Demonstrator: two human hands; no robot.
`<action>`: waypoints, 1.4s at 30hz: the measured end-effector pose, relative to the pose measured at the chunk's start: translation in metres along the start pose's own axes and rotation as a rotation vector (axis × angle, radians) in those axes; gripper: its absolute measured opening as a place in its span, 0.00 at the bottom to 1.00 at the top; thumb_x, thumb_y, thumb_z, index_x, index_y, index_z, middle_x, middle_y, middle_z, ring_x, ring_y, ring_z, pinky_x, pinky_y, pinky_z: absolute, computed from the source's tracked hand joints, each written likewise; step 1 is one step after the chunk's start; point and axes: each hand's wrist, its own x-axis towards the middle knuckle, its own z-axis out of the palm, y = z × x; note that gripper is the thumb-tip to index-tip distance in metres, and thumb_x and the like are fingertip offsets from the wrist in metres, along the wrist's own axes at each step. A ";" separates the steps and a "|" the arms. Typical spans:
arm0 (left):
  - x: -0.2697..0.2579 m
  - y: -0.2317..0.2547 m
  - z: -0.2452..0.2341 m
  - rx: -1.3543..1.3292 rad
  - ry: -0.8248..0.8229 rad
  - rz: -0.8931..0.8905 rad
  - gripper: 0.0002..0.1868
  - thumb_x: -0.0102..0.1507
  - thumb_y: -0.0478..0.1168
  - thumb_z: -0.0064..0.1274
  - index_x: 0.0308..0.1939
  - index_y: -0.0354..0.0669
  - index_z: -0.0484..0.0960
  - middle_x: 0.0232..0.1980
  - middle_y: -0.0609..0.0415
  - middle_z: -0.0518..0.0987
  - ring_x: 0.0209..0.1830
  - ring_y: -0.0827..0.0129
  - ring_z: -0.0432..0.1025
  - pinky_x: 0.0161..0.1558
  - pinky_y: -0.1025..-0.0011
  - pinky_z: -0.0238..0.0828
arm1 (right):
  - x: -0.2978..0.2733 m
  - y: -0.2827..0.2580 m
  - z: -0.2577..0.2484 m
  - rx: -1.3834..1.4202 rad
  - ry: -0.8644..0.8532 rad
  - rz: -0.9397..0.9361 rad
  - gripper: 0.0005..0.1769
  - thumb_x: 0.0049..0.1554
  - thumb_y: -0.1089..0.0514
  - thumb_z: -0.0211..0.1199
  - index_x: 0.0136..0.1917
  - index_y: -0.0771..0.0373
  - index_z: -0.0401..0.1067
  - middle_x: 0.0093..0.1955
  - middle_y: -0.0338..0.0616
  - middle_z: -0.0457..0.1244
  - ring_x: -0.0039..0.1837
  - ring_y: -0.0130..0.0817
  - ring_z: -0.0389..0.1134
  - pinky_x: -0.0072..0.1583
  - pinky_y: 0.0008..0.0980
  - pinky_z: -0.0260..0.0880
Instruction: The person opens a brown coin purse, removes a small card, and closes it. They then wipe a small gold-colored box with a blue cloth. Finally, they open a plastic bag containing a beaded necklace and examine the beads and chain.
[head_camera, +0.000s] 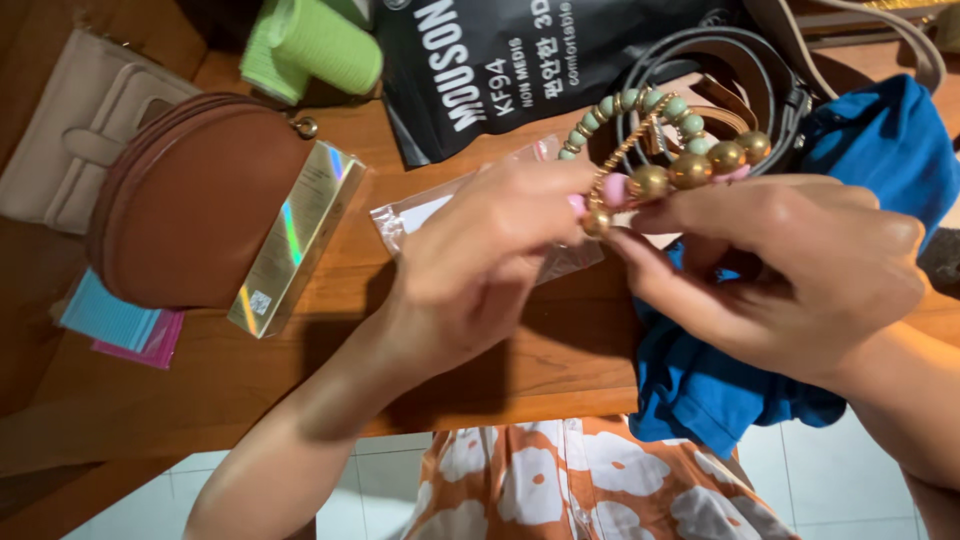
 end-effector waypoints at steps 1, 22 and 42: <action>0.002 0.000 -0.002 0.060 -0.007 0.053 0.08 0.73 0.25 0.48 0.56 0.35 0.73 0.60 0.44 0.77 0.57 0.56 0.77 0.63 0.64 0.74 | -0.002 -0.001 0.001 -0.033 -0.014 0.050 0.11 0.49 0.59 0.76 0.46 0.64 0.82 0.23 0.40 0.62 0.25 0.27 0.61 0.30 0.27 0.57; -0.001 0.006 0.005 0.026 -0.037 -0.156 0.11 0.74 0.32 0.51 0.60 0.41 0.73 0.63 0.52 0.75 0.60 0.65 0.76 0.62 0.71 0.76 | -0.013 0.009 0.010 0.188 0.082 -0.085 0.17 0.50 0.69 0.74 0.50 0.76 0.72 0.30 0.44 0.63 0.30 0.23 0.61 0.33 0.20 0.58; -0.007 -0.005 0.033 -0.963 0.213 -0.659 0.07 0.78 0.37 0.46 0.53 0.39 0.65 0.46 0.52 0.78 0.41 0.81 0.69 0.46 0.79 0.66 | 0.005 -0.004 0.012 -0.106 0.091 -0.140 0.10 0.60 0.61 0.77 0.50 0.66 0.78 0.33 0.41 0.66 0.32 0.26 0.66 0.37 0.22 0.61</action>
